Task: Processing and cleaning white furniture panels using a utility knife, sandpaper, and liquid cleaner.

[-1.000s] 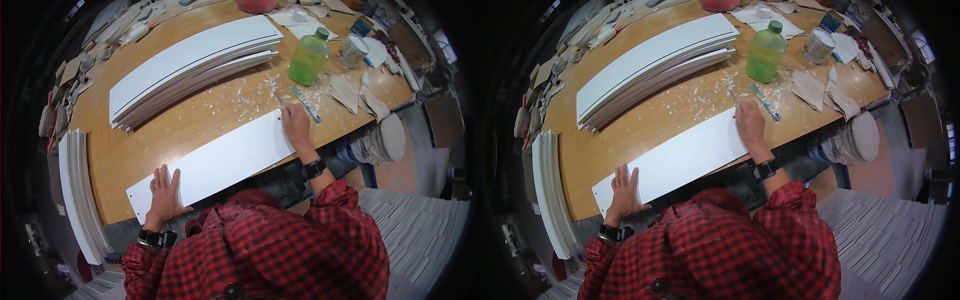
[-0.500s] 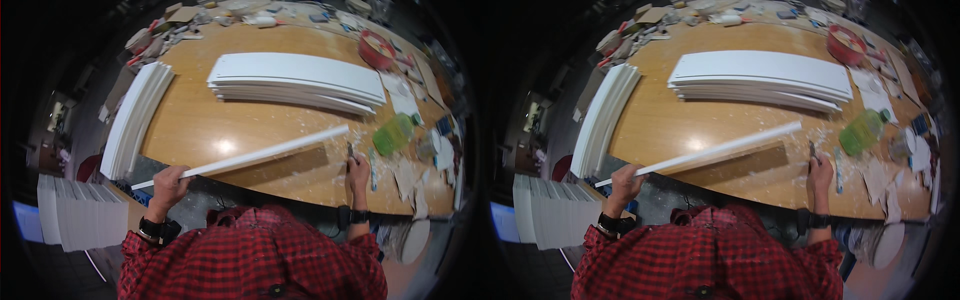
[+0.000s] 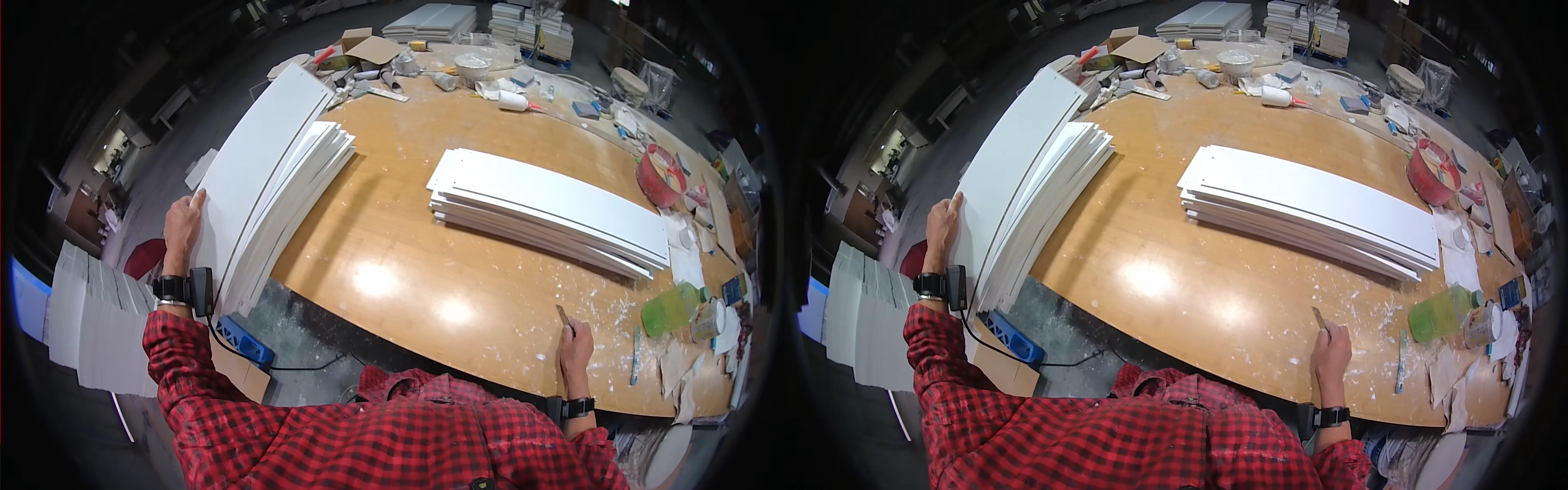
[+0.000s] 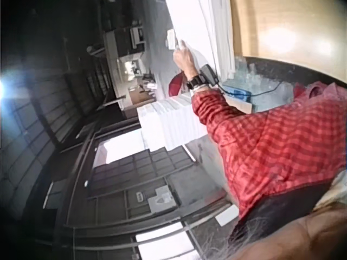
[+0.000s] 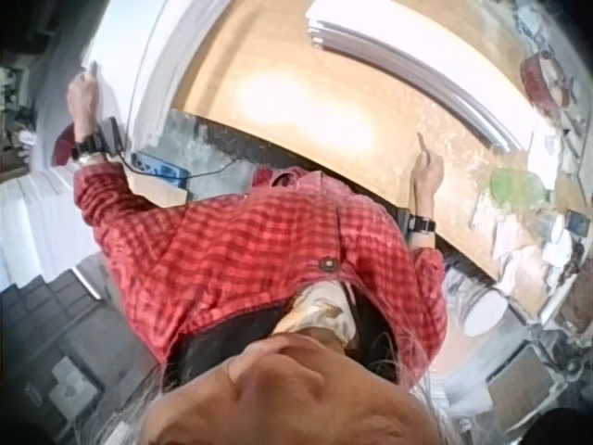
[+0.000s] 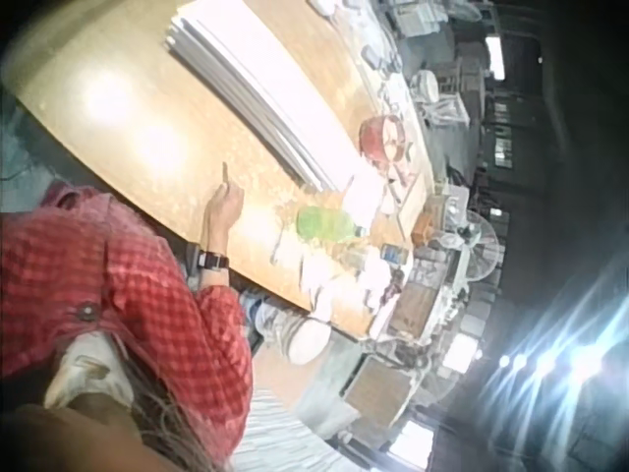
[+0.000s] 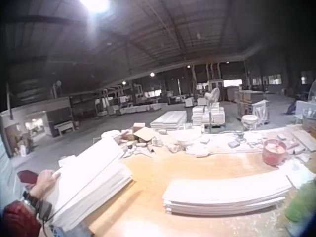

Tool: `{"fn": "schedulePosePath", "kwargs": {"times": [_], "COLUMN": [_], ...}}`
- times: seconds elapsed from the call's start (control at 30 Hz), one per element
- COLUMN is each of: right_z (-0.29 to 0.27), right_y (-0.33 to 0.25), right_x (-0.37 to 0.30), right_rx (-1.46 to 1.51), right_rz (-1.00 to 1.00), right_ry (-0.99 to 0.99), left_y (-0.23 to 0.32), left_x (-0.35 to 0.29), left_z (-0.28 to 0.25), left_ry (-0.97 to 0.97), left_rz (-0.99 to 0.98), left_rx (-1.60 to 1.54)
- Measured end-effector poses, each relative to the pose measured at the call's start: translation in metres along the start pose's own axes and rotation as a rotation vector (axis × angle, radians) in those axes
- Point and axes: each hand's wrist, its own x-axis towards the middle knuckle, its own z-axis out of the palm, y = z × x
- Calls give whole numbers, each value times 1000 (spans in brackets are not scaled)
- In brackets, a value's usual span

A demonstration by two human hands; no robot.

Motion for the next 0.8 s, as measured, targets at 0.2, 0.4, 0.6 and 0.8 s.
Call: {"fn": "schedulePosePath", "kwargs": {"times": [0.2, 0.4, 0.6, 0.8], "right_z": [14, 19, 21, 18], "right_y": [1, -9, -9, -13], "right_x": [-11, -11, -6, -7], "right_rx": [-107, -138, -171, -104], "right_rz": [-74, -30, -32, 79], "right_ry": [187, 244, 274, 267], "left_y": [-67, -90, 99, 323], "left_x": [63, 81, 48, -108], "left_z": [73, 140, 144, 180], "left_ry": [-183, -383, -365, -550], "left_rz": [-26, 48, 649, 1244], "left_rx": [27, 181, -333, -706]}}
